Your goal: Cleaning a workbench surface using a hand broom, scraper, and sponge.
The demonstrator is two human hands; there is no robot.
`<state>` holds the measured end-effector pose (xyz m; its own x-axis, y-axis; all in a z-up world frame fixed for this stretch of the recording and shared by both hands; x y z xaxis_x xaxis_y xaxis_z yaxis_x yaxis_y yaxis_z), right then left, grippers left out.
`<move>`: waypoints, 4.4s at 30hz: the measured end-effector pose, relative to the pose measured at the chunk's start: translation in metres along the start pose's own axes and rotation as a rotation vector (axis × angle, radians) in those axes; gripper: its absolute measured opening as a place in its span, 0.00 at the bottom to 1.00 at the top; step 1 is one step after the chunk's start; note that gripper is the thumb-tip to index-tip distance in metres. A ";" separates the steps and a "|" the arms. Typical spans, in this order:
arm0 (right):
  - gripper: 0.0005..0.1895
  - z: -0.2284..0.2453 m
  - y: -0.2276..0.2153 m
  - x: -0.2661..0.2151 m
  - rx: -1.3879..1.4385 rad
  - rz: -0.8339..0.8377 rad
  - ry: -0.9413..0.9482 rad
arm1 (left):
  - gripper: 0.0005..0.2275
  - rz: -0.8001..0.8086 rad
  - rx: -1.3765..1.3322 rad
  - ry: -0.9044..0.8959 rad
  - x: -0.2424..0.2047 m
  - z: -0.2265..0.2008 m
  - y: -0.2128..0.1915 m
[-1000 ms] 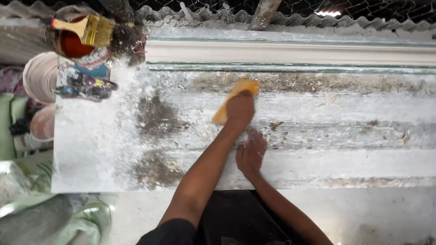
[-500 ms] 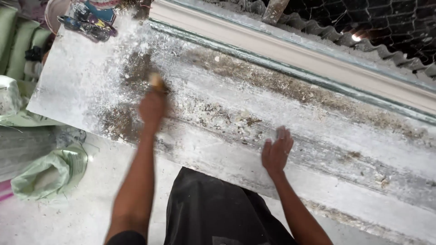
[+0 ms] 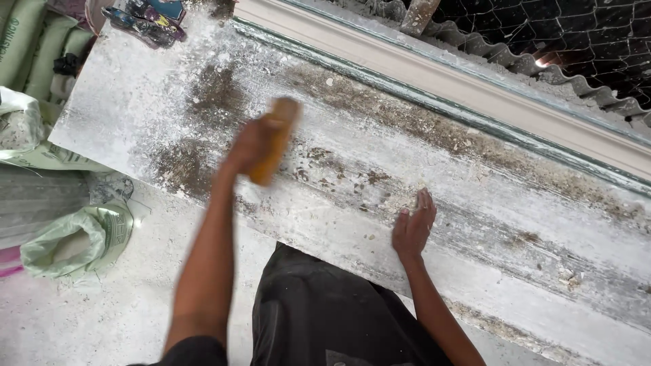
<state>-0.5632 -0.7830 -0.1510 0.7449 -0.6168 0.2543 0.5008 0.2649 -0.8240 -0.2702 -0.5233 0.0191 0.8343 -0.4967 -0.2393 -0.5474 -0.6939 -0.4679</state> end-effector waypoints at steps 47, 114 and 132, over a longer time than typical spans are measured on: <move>0.22 0.009 0.002 0.001 -0.057 -0.027 -0.096 | 0.20 0.116 -0.241 -0.078 0.032 0.114 0.170; 0.21 -0.076 -0.107 -0.152 0.023 -0.140 0.206 | 0.18 -0.020 -0.320 -0.099 -0.127 0.130 0.238; 0.23 -0.224 -0.123 -0.082 -0.074 -0.150 0.132 | 0.14 -0.369 -0.345 -0.137 -0.097 0.039 0.118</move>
<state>-0.7847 -0.9310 -0.1837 0.5978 -0.7381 0.3127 0.5645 0.1106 -0.8180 -0.4134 -0.5370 -0.0459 0.9641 -0.1301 -0.2314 -0.1861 -0.9528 -0.2400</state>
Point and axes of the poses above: each hand's wrist, its own x-axis towards the middle knuckle, its own y-axis out of the palm, z = x × y, the point moved 6 cm from there along x, towards the middle knuckle, and after that the axes turned 10 degrees about -x, right-handed, at the moved point
